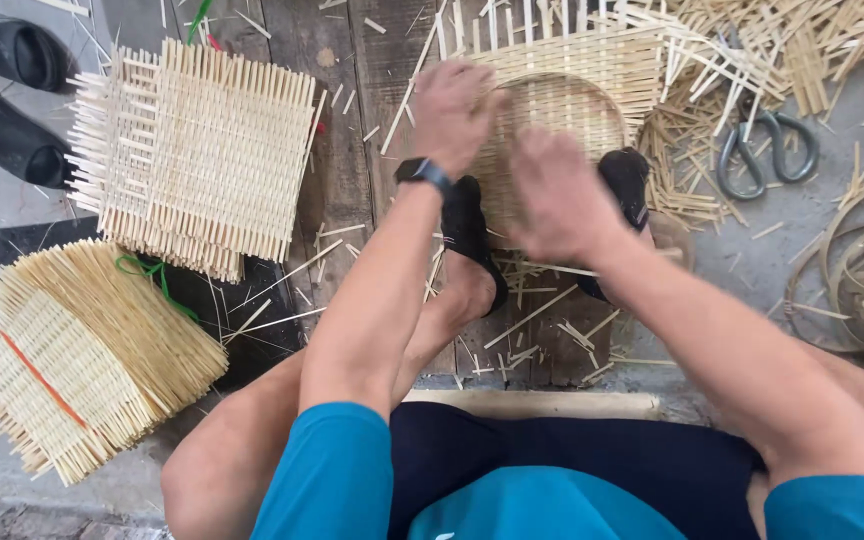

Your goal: Constructing and trimming bamboo steamer baskets by weaving strips and fitting them to a circular frame.

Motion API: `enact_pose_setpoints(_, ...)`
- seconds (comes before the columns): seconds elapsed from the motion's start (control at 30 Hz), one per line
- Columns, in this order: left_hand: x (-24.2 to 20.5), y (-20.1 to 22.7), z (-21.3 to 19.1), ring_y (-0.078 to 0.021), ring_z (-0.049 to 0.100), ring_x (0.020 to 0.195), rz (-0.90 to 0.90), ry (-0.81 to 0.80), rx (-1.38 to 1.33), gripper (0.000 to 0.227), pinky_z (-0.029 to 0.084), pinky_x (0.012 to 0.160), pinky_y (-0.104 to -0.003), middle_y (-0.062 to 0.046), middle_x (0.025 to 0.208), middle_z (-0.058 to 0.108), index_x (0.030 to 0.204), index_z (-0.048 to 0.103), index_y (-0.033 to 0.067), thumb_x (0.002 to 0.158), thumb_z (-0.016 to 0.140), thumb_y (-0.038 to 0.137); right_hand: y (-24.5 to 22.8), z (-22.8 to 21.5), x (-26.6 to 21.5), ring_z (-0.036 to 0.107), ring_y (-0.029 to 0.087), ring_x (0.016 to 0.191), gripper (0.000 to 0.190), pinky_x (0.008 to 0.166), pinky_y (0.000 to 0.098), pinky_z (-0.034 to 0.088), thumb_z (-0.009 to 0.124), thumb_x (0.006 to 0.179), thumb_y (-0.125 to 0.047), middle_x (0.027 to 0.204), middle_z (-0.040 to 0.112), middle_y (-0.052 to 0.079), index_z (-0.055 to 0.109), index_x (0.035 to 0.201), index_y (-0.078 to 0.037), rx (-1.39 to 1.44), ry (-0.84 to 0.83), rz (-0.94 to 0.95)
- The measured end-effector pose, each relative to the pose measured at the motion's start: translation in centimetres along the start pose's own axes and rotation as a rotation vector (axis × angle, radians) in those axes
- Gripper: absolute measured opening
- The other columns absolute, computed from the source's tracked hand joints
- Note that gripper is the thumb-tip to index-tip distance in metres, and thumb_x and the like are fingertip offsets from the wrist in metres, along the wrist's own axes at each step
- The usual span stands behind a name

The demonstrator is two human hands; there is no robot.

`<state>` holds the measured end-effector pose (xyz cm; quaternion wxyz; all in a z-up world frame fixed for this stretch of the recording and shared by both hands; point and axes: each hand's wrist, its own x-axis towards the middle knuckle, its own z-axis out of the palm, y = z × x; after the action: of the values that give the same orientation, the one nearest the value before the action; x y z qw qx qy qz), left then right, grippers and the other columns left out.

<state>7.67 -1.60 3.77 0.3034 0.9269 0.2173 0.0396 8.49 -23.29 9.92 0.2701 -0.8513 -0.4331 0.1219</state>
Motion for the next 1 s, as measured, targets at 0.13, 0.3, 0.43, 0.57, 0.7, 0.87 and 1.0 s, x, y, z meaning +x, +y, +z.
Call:
enact_pose_setpoints(0.13,2.2,0.1,4.5,-0.0252,0.059,0.113,0.314,0.083,-0.028,0.032,0.048,0.098,-0.041,0.000,0.122,0.071,0.110,0.081,0.0268,0.090,0.071,0.049,-1.1,5.4,-0.7,0.034,0.046,0.142,0.092,0.113,0.0680,0.026,0.059,0.084,-0.060,0.153,0.040,0.029,0.045,0.151,0.001,-0.523,-0.187,-0.171)
enact_pose_setpoints(0.3,2.2,0.1,4.5,-0.0168,0.065,0.114,0.150,-0.047,-0.212,0.032,0.055,0.099,-0.033,0.012,0.121,0.074,0.118,0.077,0.0331,0.098,0.060,0.052,-0.4,7.4,-1.4,0.033,0.046,0.149,0.072,0.120,0.0699,0.022,0.062,0.099,-0.047,0.155,0.041,0.025,0.047,0.155,-0.004,-0.823,0.040,-0.226)
enact_pose_setpoints(0.43,1.9,0.6,4.3,-0.0180,0.065,0.113,0.157,-0.115,-0.177,0.032,0.053,0.098,-0.036,0.009,0.119,0.072,0.115,0.078,0.0309,0.099,0.059,0.052,-0.1,3.7,-0.6,0.041,0.041,0.141,0.078,0.112,0.0637,0.033,0.068,0.086,-0.047,0.149,0.047,0.024,0.054,0.146,0.000,-0.441,-0.033,-0.142)
enact_pose_setpoints(0.57,2.0,0.1,4.5,-0.0204,0.063,0.113,0.171,-0.149,-0.167,0.031,0.053,0.097,-0.036,0.006,0.120,0.072,0.115,0.077,0.0313,0.100,0.056,0.049,6.6,0.5,3.8,0.056,0.031,0.131,0.046,0.105,0.0480,0.047,0.079,0.096,-0.028,0.139,0.063,0.012,0.068,0.136,-0.010,-0.149,0.186,-0.199)
enact_pose_setpoints(0.7,3.4,-0.2,5.0,-0.0242,0.064,0.114,0.325,-0.025,-0.084,0.034,0.054,0.097,-0.037,-0.001,0.128,0.069,0.121,0.071,0.0268,0.107,0.048,0.047,10.7,1.3,7.1,0.065,0.030,0.120,0.029,0.103,0.0436,0.051,0.075,0.099,-0.019,0.126,0.071,0.010,0.072,0.126,-0.009,-0.169,0.244,-0.142)
enact_pose_setpoints(0.87,4.6,0.8,4.4,-0.0251,0.074,0.092,-0.052,-0.363,-0.287,0.038,0.056,0.079,-0.038,-0.006,0.100,0.078,0.115,0.072,0.0192,0.101,0.053,0.050,12.9,2.0,8.4,0.069,0.021,0.077,0.012,0.072,0.0369,0.057,0.069,0.107,-0.015,0.091,0.076,0.010,0.079,0.109,-0.008,0.235,0.077,0.168)
enact_pose_setpoints(1.0,4.3,-0.9,6.5,-0.0193,0.073,0.087,-0.121,-0.355,-0.334,0.040,0.055,0.076,-0.034,-0.006,0.091,0.077,0.102,0.073,0.0108,0.096,0.064,0.049,12.5,2.0,7.7,0.068,0.014,0.068,0.013,0.060,0.0313,0.056,0.069,0.104,-0.018,0.088,0.077,0.006,0.080,0.104,-0.012,0.447,0.011,0.352)
